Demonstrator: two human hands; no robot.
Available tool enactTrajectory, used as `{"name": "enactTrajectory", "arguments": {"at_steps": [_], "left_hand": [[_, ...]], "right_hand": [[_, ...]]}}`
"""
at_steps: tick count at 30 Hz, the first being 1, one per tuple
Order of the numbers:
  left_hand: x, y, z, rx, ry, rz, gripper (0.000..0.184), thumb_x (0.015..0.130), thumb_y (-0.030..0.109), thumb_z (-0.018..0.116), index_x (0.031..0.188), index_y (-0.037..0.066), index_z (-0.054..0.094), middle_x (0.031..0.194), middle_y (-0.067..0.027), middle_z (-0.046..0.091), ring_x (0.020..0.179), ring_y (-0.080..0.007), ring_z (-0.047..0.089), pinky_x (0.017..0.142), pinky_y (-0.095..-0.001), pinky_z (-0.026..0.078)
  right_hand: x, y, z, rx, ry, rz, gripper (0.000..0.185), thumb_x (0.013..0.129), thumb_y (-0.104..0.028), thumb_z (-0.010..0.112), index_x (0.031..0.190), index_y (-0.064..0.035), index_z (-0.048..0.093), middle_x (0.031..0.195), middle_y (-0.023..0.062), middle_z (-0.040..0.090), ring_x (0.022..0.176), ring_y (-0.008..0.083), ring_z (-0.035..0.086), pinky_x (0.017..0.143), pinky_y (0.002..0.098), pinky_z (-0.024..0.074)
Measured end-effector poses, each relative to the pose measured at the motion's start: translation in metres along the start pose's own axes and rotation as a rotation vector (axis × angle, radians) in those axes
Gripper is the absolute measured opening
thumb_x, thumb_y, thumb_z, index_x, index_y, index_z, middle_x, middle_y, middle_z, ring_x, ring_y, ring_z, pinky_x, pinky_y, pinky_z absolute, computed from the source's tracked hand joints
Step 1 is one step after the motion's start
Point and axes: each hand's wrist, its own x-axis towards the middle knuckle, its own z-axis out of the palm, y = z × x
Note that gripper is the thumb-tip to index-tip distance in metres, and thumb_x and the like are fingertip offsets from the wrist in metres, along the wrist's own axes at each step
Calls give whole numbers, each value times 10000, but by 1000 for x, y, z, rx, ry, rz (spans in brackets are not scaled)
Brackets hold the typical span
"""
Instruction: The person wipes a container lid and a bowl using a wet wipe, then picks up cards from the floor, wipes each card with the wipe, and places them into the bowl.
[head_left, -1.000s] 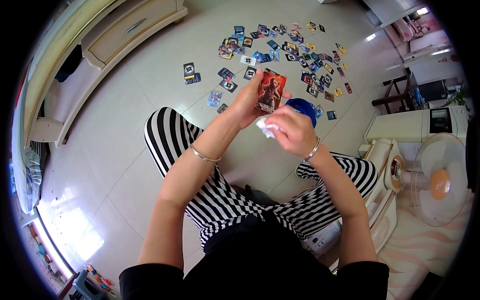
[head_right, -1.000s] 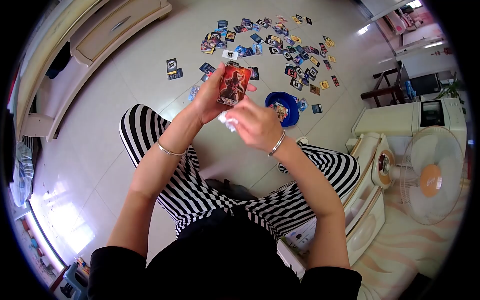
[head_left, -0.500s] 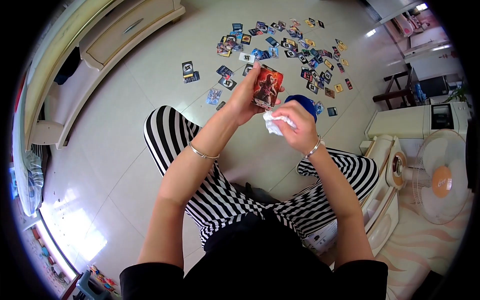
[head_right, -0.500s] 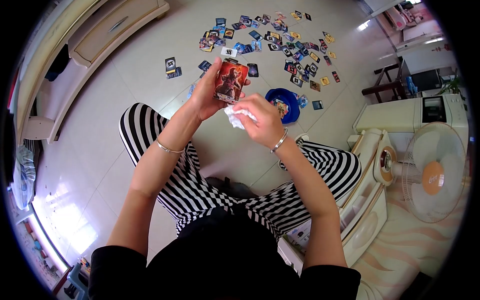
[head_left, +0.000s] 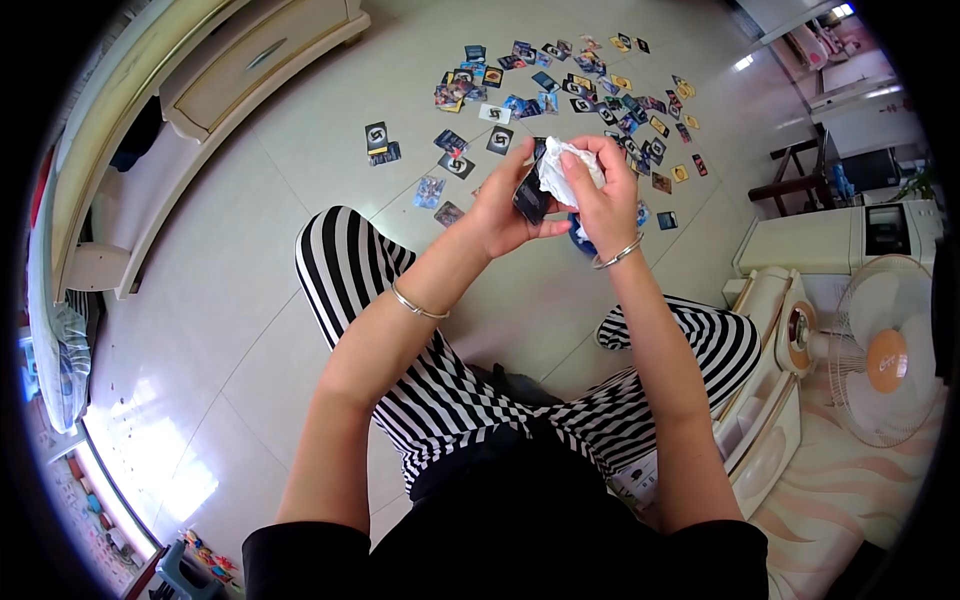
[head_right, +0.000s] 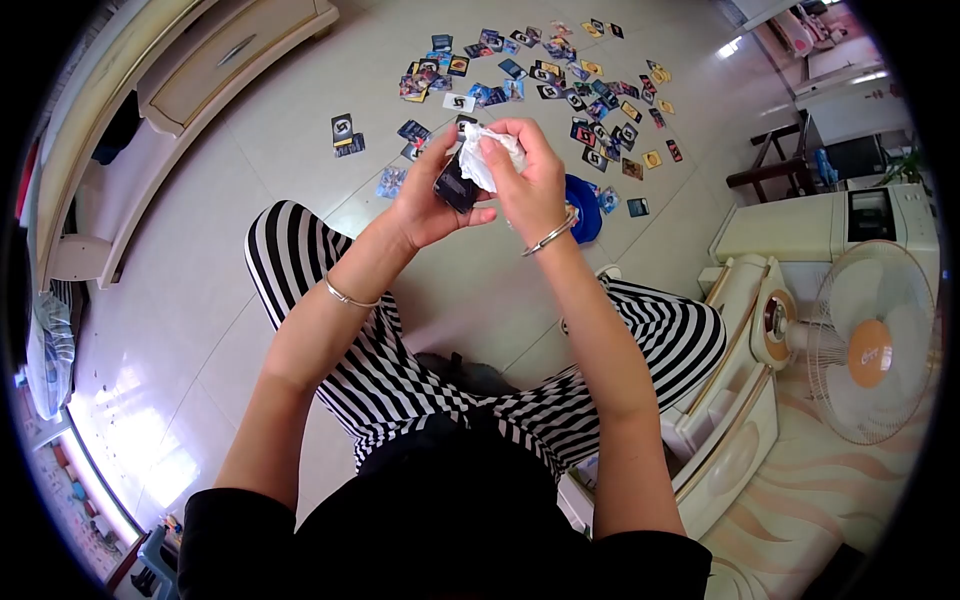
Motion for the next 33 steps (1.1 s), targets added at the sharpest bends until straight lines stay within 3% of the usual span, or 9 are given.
{"name": "enactTrajectory", "arguments": {"at_steps": [2, 6, 10, 15, 16, 21, 23, 28, 33], "left_hand": [[1, 2, -2, -187, -69, -67, 529, 882, 555, 445, 1171, 119, 530, 1110, -107, 579, 1046, -286, 547, 809, -511, 508], [-1, 1, 6, -297, -95, -71, 510, 906, 517, 430, 1178, 96, 527, 1117, -139, 570, 1093, -312, 531, 862, -553, 468], [7, -4, -4, -260, 39, -6, 496, 945, 458, 369, 1232, 71, 485, 1181, -181, 541, 1109, -328, 525, 913, -533, 443], [9, -3, -9, -295, -169, 44, 502, 979, 392, 262, 1324, 48, 388, 1302, -239, 452, 1118, -349, 524, 976, -472, 407], [9, -3, -6, -257, -177, 49, 458, 979, 390, 287, 1273, 67, 425, 1140, -151, 575, 1064, -291, 572, 915, -452, 464], [6, -3, -3, -319, -145, -49, 451, 979, 397, 288, 1238, 61, 441, 1117, -154, 582, 984, -261, 609, 829, -431, 515], [2, -2, 1, -268, -109, -39, 370, 962, 366, 388, 1122, 57, 513, 1057, -114, 608, 945, -251, 616, 890, -475, 479], [7, -2, 2, -254, -131, 51, 481, 977, 371, 276, 1303, 46, 414, 1248, -198, 509, 1075, -261, 551, 961, -400, 419], [9, -4, -4, -258, -154, 35, 442, 973, 353, 302, 1250, 44, 455, 1190, -190, 550, 1002, -264, 582, 907, -404, 458]], "right_hand": [[7, -3, -5, -218, -23, -106, 118, 849, -122, 593, 947, -57, 599, 859, 61, 629, 730, 139, 621, 619, 266, 494], [27, 2, -17, -524, -75, -361, 156, 807, -105, 599, 962, -96, 610, 876, 76, 627, 674, 238, 625, 578, 309, 500], [1, -10, -10, -699, -223, -424, 148, 758, -98, 635, 901, -122, 600, 864, 45, 618, 664, 230, 617, 542, 327, 492], [-32, -21, -6, -609, -405, -558, 219, 702, -61, 661, 897, -145, 606, 841, 23, 616, 629, 216, 614, 512, 305, 483], [-33, -23, -7, -603, -432, -568, 221, 700, -59, 663, 897, -144, 607, 834, 30, 615, 629, 219, 615, 508, 303, 480], [28, -6, -20, -708, -180, -536, 167, 737, -80, 636, 895, -123, 608, 840, 46, 607, 645, 241, 618, 535, 326, 489], [34, -3, -22, -707, -179, -447, 149, 754, -92, 624, 899, -121, 608, 849, 42, 608, 659, 245, 620, 548, 332, 494], [-10, -10, -11, -656, -336, -555, 195, 720, -11, 645, 891, -100, 616, 862, 68, 613, 693, 239, 621, 590, 304, 503], [-12, -6, -17, -621, -350, -542, 190, 716, -4, 645, 877, -103, 625, 851, 72, 608, 660, 230, 617, 572, 292, 500]]}}
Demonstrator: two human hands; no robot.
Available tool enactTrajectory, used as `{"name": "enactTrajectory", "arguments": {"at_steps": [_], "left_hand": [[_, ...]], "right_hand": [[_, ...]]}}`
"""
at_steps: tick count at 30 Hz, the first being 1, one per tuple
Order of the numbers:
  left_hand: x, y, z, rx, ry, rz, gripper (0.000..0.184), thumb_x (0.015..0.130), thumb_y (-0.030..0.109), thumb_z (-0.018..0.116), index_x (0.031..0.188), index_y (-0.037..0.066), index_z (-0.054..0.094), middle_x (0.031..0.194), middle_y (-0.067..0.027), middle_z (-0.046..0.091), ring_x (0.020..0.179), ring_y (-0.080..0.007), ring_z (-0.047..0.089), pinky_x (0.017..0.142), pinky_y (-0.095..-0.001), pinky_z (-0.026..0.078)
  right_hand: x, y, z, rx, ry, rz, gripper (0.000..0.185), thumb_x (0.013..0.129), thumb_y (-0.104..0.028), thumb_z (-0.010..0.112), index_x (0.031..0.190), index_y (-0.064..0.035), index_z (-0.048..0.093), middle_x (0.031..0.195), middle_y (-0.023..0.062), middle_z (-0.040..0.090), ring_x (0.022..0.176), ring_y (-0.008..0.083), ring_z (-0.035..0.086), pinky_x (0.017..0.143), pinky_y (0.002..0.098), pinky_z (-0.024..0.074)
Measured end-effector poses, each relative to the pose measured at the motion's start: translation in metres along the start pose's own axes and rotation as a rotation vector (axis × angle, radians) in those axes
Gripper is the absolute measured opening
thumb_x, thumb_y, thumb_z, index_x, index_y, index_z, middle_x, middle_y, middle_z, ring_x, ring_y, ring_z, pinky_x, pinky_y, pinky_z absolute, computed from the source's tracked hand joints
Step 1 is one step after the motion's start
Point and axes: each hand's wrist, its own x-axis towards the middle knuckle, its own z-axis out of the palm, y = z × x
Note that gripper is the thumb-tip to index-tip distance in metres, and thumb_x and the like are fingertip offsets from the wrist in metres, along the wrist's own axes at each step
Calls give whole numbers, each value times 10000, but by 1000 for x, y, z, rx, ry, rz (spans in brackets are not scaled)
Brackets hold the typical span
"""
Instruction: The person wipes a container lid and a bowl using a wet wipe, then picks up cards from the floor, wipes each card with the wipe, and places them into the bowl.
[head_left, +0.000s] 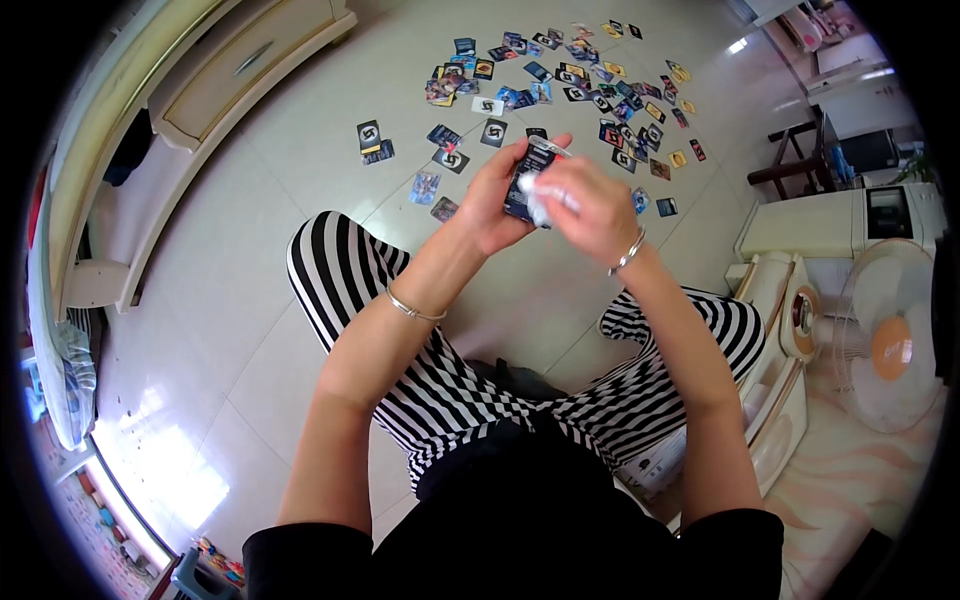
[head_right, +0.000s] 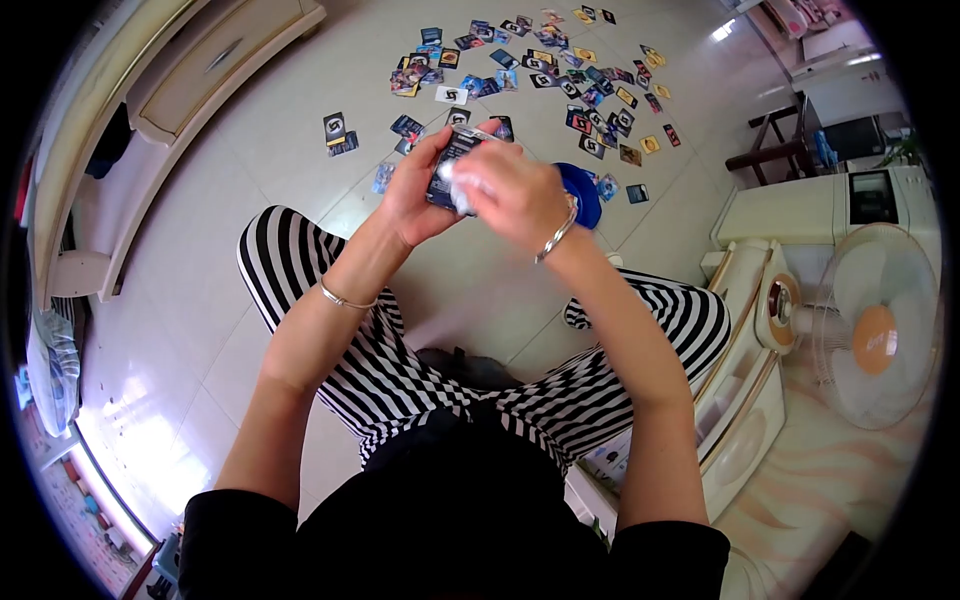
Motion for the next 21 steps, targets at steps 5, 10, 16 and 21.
{"name": "enactTrajectory", "arguments": {"at_steps": [5, 10, 16, 21], "left_hand": [[2, 2, -13, -2, -24, 13, 381, 955, 384, 393, 1086, 52, 526, 1013, -105, 612, 895, -236, 608, 784, -410, 517], [-3, 6, 16, -20, 157, 77, 476, 983, 417, 269, 1191, 37, 466, 1052, -167, 603, 873, -236, 603, 759, -365, 513], [-4, 4, 14, 33, 92, 64, 481, 975, 404, 302, 1220, 22, 462, 1085, -177, 602, 941, -233, 608, 811, -364, 506], [-3, 1, 6, 77, 141, 65, 477, 967, 401, 334, 1182, 12, 507, 1094, -146, 608, 951, -232, 609, 819, -364, 502]], "right_hand": [[24, 42, -4, -75, 175, 106, 184, 718, -76, 666, 883, -141, 615, 855, 25, 604, 670, 220, 613, 541, 308, 490], [-16, -4, 0, -9, 81, 23, 199, 697, -59, 686, 878, -117, 626, 860, 52, 610, 658, 214, 616, 524, 290, 486], [-18, 9, -8, -36, 180, 39, 170, 719, -46, 663, 876, -100, 625, 837, 58, 617, 673, 231, 614, 544, 309, 486], [11, 27, -8, -57, 256, 138, 174, 725, -35, 649, 885, -98, 619, 842, 67, 611, 681, 251, 607, 565, 328, 491]]}}
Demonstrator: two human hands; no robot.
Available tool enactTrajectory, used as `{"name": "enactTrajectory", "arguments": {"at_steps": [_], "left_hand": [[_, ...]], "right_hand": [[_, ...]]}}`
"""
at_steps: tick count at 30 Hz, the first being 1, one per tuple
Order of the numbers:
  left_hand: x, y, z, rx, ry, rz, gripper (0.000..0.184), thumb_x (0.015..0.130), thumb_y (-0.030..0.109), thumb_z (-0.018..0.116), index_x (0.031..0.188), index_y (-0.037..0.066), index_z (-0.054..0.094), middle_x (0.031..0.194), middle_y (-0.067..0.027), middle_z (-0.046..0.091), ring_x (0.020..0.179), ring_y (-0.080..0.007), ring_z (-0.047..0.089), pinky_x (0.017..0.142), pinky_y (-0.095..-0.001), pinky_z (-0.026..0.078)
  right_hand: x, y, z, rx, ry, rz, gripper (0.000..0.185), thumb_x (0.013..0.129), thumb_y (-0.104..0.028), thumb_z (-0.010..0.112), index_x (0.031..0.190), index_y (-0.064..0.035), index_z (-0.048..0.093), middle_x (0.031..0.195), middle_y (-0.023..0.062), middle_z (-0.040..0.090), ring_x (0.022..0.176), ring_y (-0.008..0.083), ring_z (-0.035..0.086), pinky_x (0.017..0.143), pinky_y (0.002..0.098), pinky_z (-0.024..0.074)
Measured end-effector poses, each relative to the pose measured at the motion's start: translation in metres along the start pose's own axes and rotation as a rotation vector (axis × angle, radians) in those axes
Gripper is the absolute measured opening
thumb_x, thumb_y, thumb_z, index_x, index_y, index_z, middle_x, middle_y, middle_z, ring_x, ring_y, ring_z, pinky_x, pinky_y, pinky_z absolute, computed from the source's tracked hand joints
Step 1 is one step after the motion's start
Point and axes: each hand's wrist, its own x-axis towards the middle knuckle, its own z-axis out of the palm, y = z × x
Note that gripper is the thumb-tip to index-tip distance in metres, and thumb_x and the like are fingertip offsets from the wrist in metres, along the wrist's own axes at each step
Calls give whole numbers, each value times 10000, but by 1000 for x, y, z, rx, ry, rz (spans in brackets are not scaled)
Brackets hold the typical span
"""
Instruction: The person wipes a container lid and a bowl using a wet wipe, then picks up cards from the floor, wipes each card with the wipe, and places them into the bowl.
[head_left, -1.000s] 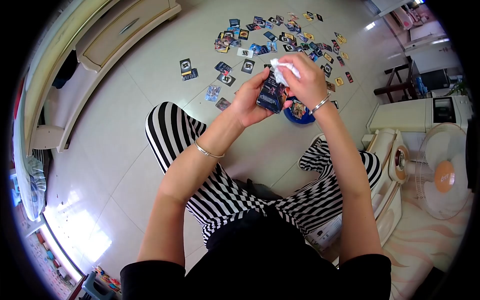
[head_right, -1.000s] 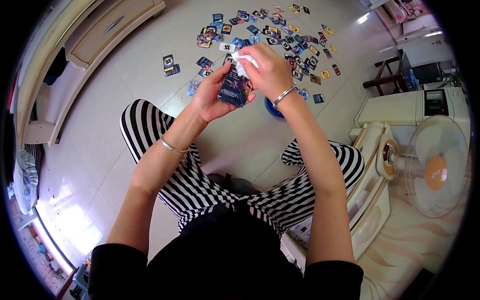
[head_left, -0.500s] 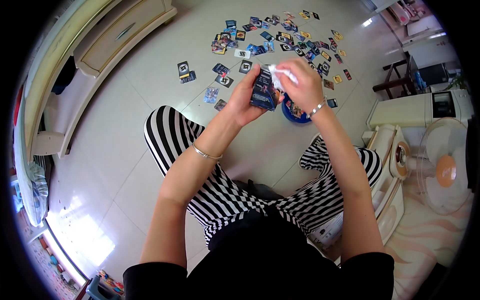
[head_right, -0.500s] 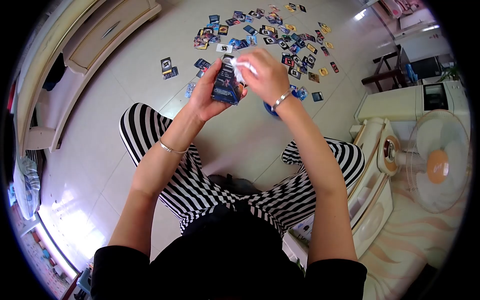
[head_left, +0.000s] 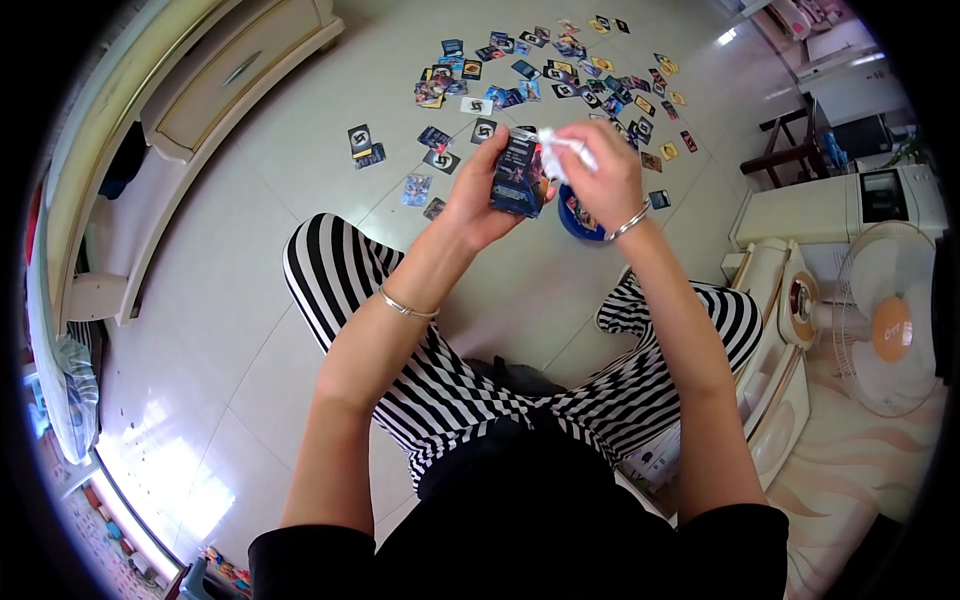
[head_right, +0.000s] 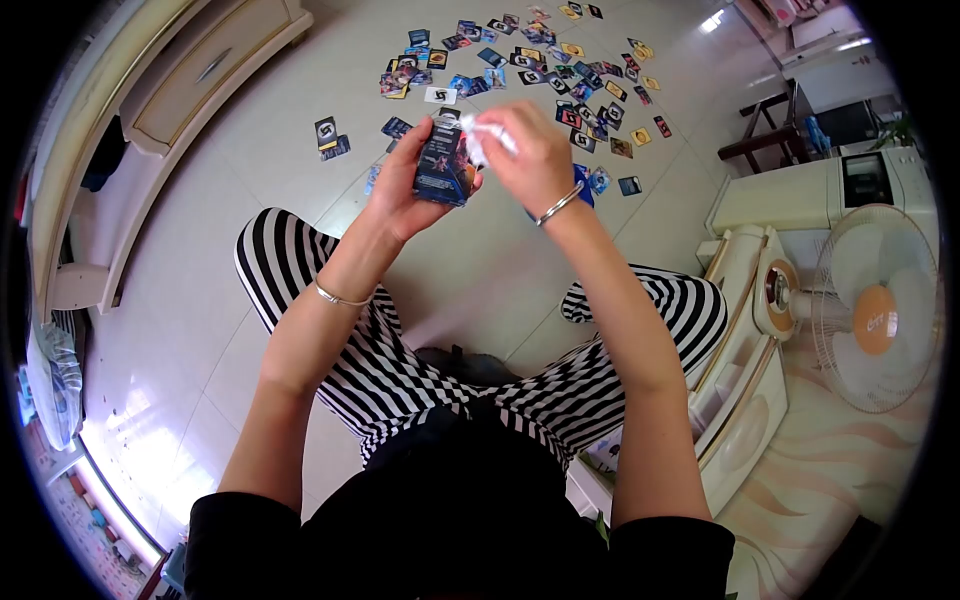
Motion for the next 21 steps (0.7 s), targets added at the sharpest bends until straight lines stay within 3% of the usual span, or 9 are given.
{"name": "enactTrajectory", "arguments": {"at_steps": [3, 6, 9, 10, 11, 14, 16, 19, 21], "left_hand": [[5, 3, 0, -81, -29, 9, 478, 969, 401, 319, 1197, 19, 493, 1100, -160, 603, 940, -227, 604, 789, -362, 509], [3, 5, -3, -86, -196, -12, 475, 972, 381, 293, 1237, 23, 458, 1112, -185, 590, 979, -240, 593, 847, -370, 487], [-2, 1, 8, -60, -66, -30, 476, 971, 381, 293, 1236, 22, 457, 1112, -172, 593, 974, -248, 594, 827, -373, 495], [-4, 1, 9, -81, -14, -29, 436, 968, 379, 313, 1170, 39, 495, 1065, -140, 609, 938, -233, 602, 782, -373, 509], [4, -1, -10, -66, -79, -24, 346, 950, 347, 398, 1085, 58, 534, 1018, -80, 626, 921, -215, 622, 843, -375, 497], [5, 0, -15, -76, -260, -28, 322, 948, 330, 412, 1063, 57, 536, 1011, -84, 629, 899, -216, 626, 836, -369, 502], [2, 2, -11, -91, -13, 12, 377, 945, 338, 412, 1143, 32, 506, 1020, -108, 625, 895, -233, 624, 819, -359, 507], [3, 7, -10, -65, -148, 21, 435, 940, 343, 418, 1217, 13, 476, 1036, -134, 617, 915, -235, 617, 807, -355, 510], [4, 8, -17, -23, -143, 32, 466, 937, 347, 420, 1252, 7, 468, 1063, -146, 605, 942, -225, 606, 787, -338, 511]], "right_hand": [[-34, -29, 6, 56, -134, -75, 209, 701, -45, 667, 897, -96, 618, 842, 57, 607, 685, 235, 613, 546, 324, 496], [-54, -53, 4, 148, -280, -105, 238, 684, -46, 674, 910, -97, 617, 847, 55, 604, 691, 233, 620, 537, 318, 499], [-25, -40, 3, 44, -126, -103, 232, 684, -53, 673, 903, -103, 615, 854, 52, 605, 687, 227, 626, 534, 312, 499], [-9, -28, 8, 9, -18, -129, 196, 702, -65, 661, 887, -106, 609, 843, 51, 603, 664, 224, 621, 531, 313, 498], [2, -21, 9, -19, -51, -8, 169, 722, -83, 651, 881, -115, 604, 827, 52, 596, 654, 232, 613, 525, 326, 493], [19, -6, 19, -41, 0, -36, 163, 733, -99, 648, 888, -125, 604, 824, 51, 589, 642, 241, 602, 517, 335, 484], [11, -17, 20, -30, -63, -97, 162, 732, -104, 652, 884, -133, 607, 832, 41, 587, 643, 238, 604, 513, 336, 479], [-29, -46, 16, 118, -261, -57, 126, 752, -134, 652, 871, -119, 610, 820, 45, 584, 636, 239, 597, 550, 335, 482], [-49, -53, 21, 212, -223, 26, 115, 775, -169, 655, 852, -97, 608, 792, 46, 595, 621, 212, 595, 555, 317, 473]]}}
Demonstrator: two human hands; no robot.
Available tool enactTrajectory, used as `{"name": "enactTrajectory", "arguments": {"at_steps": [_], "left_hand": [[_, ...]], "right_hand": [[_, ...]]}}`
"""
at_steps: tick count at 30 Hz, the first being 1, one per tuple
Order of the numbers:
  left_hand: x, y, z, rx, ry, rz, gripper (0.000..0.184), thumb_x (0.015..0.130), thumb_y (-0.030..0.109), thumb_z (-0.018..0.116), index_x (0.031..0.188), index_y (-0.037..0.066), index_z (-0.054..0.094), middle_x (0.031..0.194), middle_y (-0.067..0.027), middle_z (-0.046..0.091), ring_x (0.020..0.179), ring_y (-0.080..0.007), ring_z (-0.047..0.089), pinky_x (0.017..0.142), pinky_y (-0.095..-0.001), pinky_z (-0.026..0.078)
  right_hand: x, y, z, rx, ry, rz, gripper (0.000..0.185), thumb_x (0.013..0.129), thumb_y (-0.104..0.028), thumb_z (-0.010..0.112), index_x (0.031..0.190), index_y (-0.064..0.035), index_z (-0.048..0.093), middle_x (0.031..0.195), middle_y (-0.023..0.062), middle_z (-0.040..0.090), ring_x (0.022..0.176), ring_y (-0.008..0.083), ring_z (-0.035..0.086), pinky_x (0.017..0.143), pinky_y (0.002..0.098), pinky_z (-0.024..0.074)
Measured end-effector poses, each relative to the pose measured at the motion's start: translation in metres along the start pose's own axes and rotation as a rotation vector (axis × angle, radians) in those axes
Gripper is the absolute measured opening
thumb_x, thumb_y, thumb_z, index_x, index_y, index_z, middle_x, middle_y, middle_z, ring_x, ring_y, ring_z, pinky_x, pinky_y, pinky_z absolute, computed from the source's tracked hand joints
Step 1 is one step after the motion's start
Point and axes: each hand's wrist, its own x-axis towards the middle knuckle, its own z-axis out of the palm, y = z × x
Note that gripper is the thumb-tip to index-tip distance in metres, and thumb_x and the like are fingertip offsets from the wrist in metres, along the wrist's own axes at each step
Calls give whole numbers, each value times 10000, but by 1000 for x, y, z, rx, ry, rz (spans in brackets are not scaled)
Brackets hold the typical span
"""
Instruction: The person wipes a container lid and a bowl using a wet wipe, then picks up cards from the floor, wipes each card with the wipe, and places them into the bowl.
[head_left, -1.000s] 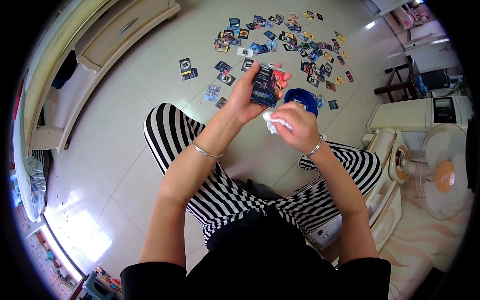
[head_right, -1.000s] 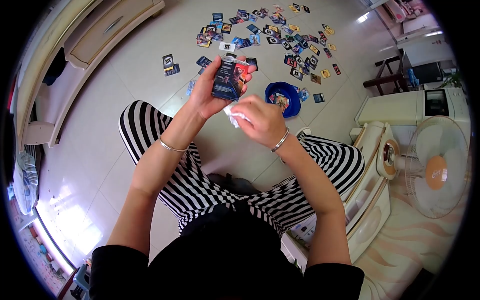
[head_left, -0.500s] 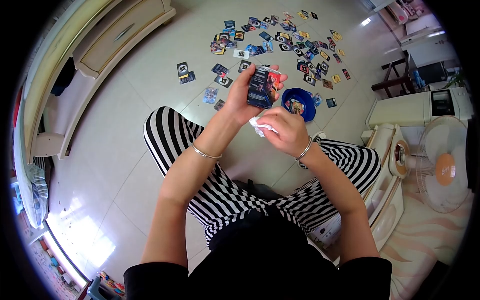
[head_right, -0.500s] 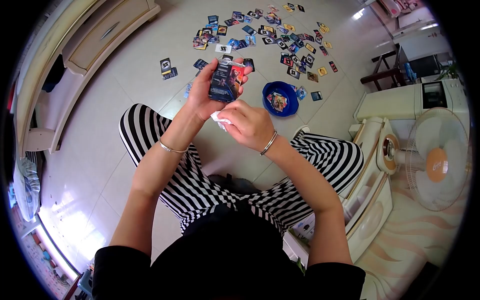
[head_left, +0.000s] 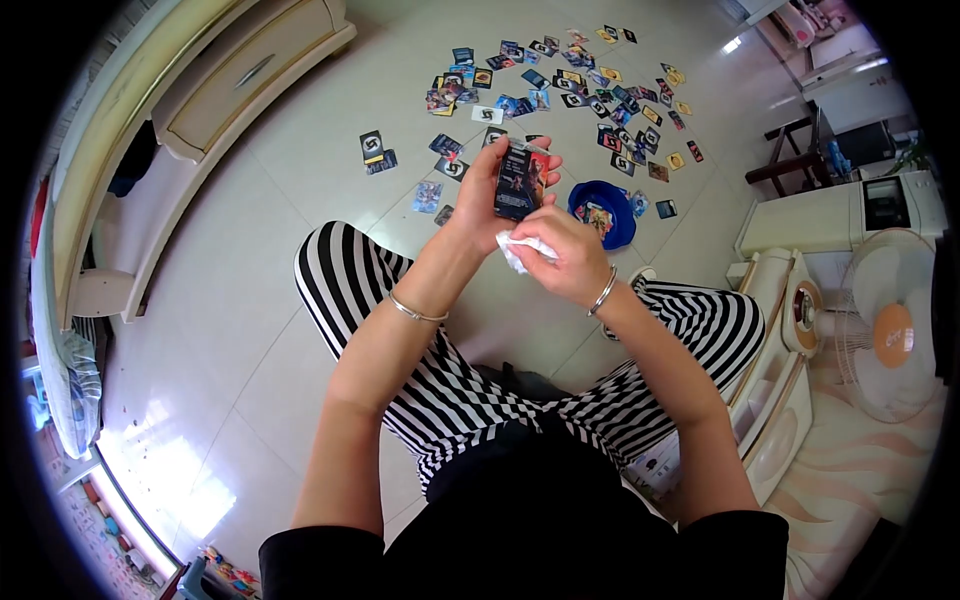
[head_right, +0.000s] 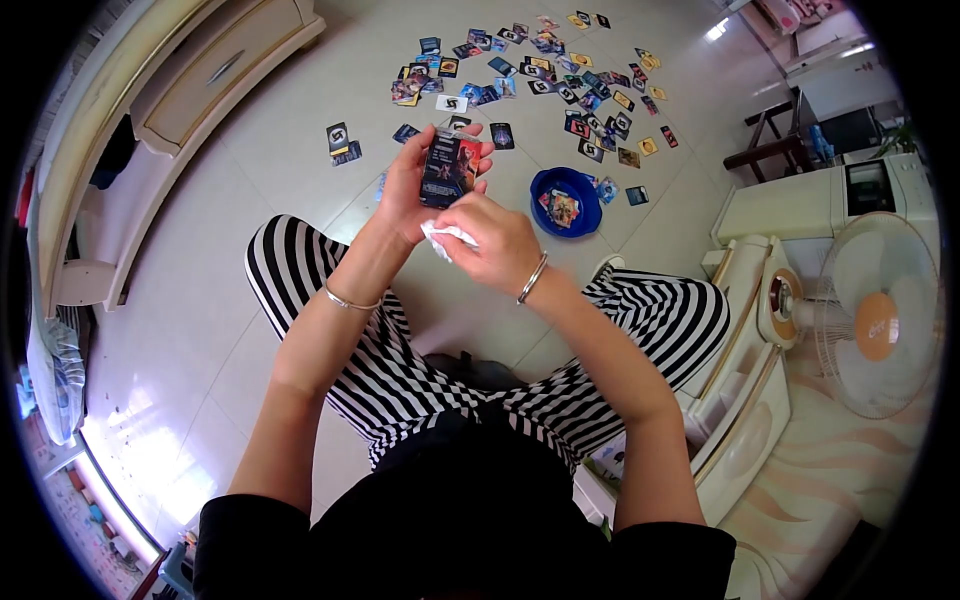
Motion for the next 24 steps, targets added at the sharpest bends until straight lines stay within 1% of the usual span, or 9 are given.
{"name": "enactTrajectory", "arguments": {"at_steps": [2, 4, 5, 6, 7, 11, 16, 20, 24], "left_hand": [[-1, -2, -1, 125, 135, -3, 460, 933, 346, 434, 1242, 9, 484, 1052, -126, 607, 918, -196, 599, 743, -311, 511], [1, -5, 2, 258, 226, -6, 435, 917, 304, 503, 1246, 21, 491, 1018, -84, 603, 863, -152, 582, 711, -267, 489], [3, -8, 1, 457, 256, 24, 406, 907, 251, 533, 1246, 30, 498, 1008, -63, 595, 851, -130, 569, 707, -248, 477], [5, -10, 0, 657, 286, 55, 387, 897, 197, 564, 1245, 40, 506, 999, -42, 587, 840, -107, 556, 703, -228, 464], [6, -10, -2, 637, 310, 49, 380, 884, 83, 568, 1256, 34, 503, 1014, -31, 570, 855, -99, 544, 722, -207, 454], [15, -16, -23, 777, 340, 159, 430, 878, -25, 505, 1303, -9, 438, 1016, -67, 569, 898, -131, 564, 789, -257, 477], [22, -22, -26, 674, 354, 129, 408, 872, -61, 448, 1279, -53, 430, 1073, -118, 587, 893, -161, 602, 770, -284, 511], [26, -38, -23, 684, 385, -28, 254, 908, 36, 480, 1151, -10, 537, 998, -73, 618, 842, -140, 614, 742, -266, 522], [47, -67, -45, 759, 553, -194, 120, 903, 101, 544, 1002, 61, 598, 884, -24, 642, 810, -129, 624, 692, -270, 538]], "right_hand": [[-9, 6, 5, 97, 58, 72, 144, 798, -204, 658, 833, -74, 607, 765, 46, 606, 607, 184, 593, 560, 298, 463], [-12, 15, 4, 419, 10, 605, 258, 833, -275, 653, 775, -31, 596, 684, 41, 611, 605, 105, 556, 558, 258, 431], [-11, 18, 7, 414, 64, 584, 309, 846, -305, 643, 747, -17, 589, 634, 21, 595, 614, 56, 501, 553, 235, 408], [-11, 20, 10, 416, 76, 581, 309, 846, -305, 643, 747, -17, 589, 634, 21, 595, 614, 56, 501, 553, 235, 408], [-12, 23, 13, 453, 113, 620, 299, 843, -286, 642, 734, -13, 590, 629, 19, 589, 604, 59, 494, 551, 234, 404], [-28, 46, 17, 482, 104, 705, 238, 824, -217, 638, 715, -8, 606, 623, 10, 580, 584, 58, 487, 544, 233, 395], [-48, 79, 14, 588, 193, 844, 192, 813, -201, 628, 739, -23, 639, 598, -14, 554, 552, 45, 464, 495, 229, 366], [-66, 102, 6, 673, 238, 1008, 212, 818, -239, 619, 762, -39, 660, 551, -38, 502, 481, 42, 425, 403, 227, 322], [-86, 120, -2, 647, 323, 1097, 233, 821, -269, 621, 757, -48, 663, 537, -39, 492, 444, 55, 423, 369, 232, 304]]}}
